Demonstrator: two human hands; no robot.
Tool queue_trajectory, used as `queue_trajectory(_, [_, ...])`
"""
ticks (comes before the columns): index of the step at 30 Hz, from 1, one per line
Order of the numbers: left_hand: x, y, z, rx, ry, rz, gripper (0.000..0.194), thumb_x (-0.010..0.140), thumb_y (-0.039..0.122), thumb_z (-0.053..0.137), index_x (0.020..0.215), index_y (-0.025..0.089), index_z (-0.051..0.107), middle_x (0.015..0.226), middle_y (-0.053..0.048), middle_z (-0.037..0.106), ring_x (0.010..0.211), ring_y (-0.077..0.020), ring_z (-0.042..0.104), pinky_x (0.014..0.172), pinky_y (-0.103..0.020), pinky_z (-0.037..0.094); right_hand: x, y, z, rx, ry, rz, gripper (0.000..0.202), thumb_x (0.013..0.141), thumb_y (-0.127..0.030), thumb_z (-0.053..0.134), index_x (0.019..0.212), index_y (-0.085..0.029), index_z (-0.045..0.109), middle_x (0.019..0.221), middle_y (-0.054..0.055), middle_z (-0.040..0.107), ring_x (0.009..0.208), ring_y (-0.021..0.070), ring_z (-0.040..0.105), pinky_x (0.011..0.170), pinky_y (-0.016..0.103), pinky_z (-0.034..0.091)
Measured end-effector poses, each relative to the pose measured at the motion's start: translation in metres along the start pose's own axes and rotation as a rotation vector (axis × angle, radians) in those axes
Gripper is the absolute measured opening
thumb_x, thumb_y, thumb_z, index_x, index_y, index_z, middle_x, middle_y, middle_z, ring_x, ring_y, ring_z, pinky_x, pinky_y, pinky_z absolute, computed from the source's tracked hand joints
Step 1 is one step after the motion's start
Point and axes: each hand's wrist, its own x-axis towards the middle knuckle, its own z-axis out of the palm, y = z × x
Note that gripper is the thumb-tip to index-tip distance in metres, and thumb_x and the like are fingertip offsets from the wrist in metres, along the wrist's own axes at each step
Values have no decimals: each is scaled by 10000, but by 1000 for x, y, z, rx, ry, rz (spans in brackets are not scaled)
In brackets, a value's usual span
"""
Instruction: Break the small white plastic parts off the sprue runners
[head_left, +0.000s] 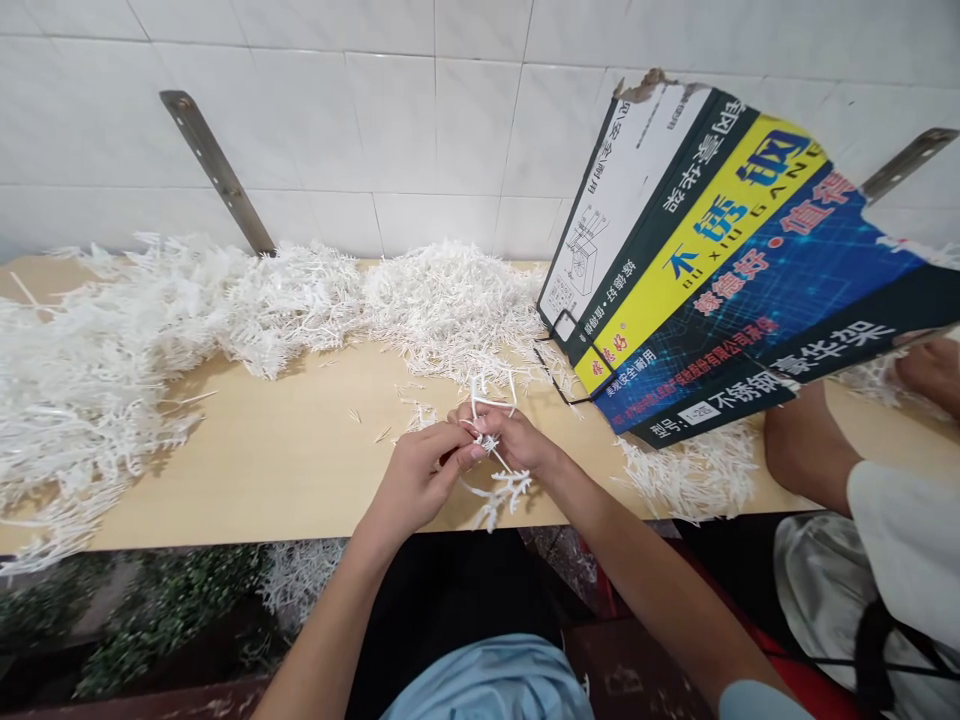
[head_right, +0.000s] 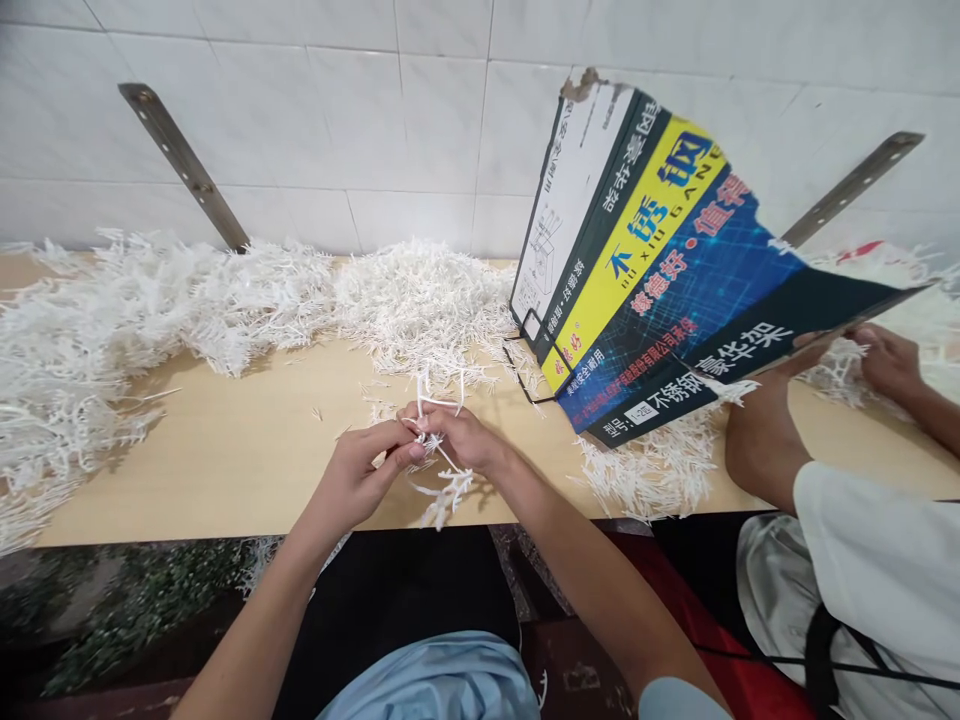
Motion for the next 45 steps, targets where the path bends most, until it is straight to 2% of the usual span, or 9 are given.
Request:
queue_trajectory(5, [1, 3, -5, -388, -35, -47, 437, 932, 556, 632, 694, 197, 706, 719, -66, 670, 718, -211, 607, 707, -356, 477, -10, 0, 31, 205, 27, -61, 245, 672, -345, 679, 605, -209, 487, 631, -7, 440, 551, 139, 417, 478, 264, 372])
queue_trajectory(11, [-9, 6, 7, -733, 269, -96, 524, 880, 623, 666, 595, 197, 558, 555, 4, 443, 594, -152, 449, 608, -317, 403, -25, -16, 51, 374, 331, -397, 381, 756, -375, 663, 567, -227, 367, 594, -41, 284, 519, 122, 208, 460, 264, 320])
queue_trajectory(16, [-9, -1, 2, -424, 386, -338, 295, 917, 466, 700, 859, 180, 740, 700, -12, 606, 710, -150, 563, 680, -278, 440, -38, -11, 38, 4, 400, -414, 167, 783, -315, 774, 746, -182, 680, 734, 8, 547, 667, 142, 509, 622, 283, 428])
queue_trajectory(20, [-1, -6, -10, -180, 310, -360, 338, 962, 440, 631, 1176, 197, 729, 983, -54, 741, 903, -197, 667, 826, -312, 505, -46, 0, 26, -107, 450, -368, 178, 808, -363, 811, 851, -193, 779, 836, 29, 650, 766, 159, 578, 716, 289, 467])
queue_trajectory(23, [3, -7, -8, 63, 252, -260, 326, 1026, 384, 516, 1207, 196, 711, 1237, -99, 727, 1103, -241, 671, 960, -370, 506, -48, 5, 23, -182, 462, -378, 197, 837, -401, 800, 914, -221, 815, 1002, 49, 693, 960, 202, 627, 863, 313, 499])
queue_trajectory(28, [2, -2, 5, 399, 348, 67, 230, 999, 219, 536, 1124, 192, 728, 1279, -116, 709, 1221, -281, 597, 1066, -447, 464, -43, 10, 24, -253, 422, -433, 248, 939, -441, 691, 929, -233, 826, 1232, 69, 663, 1158, 244, 612, 1056, 388, 475])
queue_trajectory(33, [0, 10, 7, 381, 363, 189, 133, 956, 163, 593, 941, 201, 720, 1186, -87, 737, 1140, -263, 617, 1028, -424, 456, -37, 12, 25, -191, 418, -442, 326, 955, -511, 651, 1031, -238, 811, 1343, 89, 627, 1210, 270, 602, 1025, 409, 518])
queue_trajectory(40, [1, 27, 0, -131, 180, -206, 365, 1048, 412, 460, 1018, 189, 747, 853, -34, 713, 803, -178, 618, 754, -288, 459, -34, 8, 30, -254, 383, -438, 351, 956, -540, 641, 1065, -249, 804, 1234, 84, 686, 1268, 276, 587, 1095, 436, 480])
queue_trajectory(45, [4, 23, -3, -443, 36, -392, 402, 883, 481, 719, 1164, 201, 788, 956, -56, 771, 820, -195, 642, 727, -276, 467, -37, 0, 33, -257, 323, -427, 286, 952, -475, 673, 1066, -244, 797, 1422, 74, 585, 1173, 257, 634, 940, 386, 568])
